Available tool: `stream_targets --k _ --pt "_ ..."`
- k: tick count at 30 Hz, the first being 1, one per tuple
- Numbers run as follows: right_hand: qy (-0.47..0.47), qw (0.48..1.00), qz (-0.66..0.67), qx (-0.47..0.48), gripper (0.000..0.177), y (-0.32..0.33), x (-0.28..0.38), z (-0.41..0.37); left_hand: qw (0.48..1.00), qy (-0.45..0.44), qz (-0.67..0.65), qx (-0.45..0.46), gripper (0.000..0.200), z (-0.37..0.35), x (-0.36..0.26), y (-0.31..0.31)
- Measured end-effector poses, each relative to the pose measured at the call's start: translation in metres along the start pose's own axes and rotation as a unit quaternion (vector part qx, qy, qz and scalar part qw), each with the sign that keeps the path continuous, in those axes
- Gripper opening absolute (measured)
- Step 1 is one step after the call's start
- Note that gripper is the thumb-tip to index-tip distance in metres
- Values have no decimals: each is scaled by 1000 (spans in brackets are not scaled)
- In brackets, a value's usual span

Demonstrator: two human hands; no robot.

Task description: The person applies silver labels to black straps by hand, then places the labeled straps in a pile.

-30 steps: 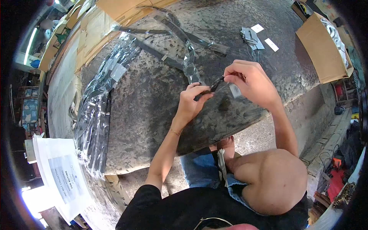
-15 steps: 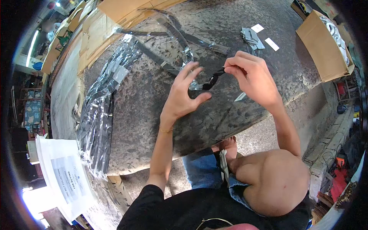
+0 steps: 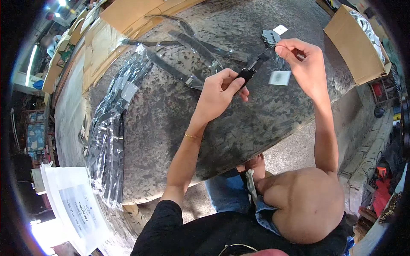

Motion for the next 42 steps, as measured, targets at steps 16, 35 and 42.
stream_targets --k 16,35,42 --pt "-228 835 454 211 30 -46 11 -41 993 -84 -41 -73 13 -5 -8 0" --pt "-235 793 530 189 29 -50 9 -45 994 -81 -24 -69 11 -8 -11 3" --pt "-218 823 471 231 23 -44 8 -43 996 -65 -63 2 12 -7 -8 10"
Point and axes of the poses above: each hand's wrist, its own z-axis towards the middle knuckle, its own y-axis out of the back of the hand, x = y × z, the point moved 1 cm from there along z, towards the middle knuckle, and after that the axes turned 2 degrees about -y, right-handed, at the moved point
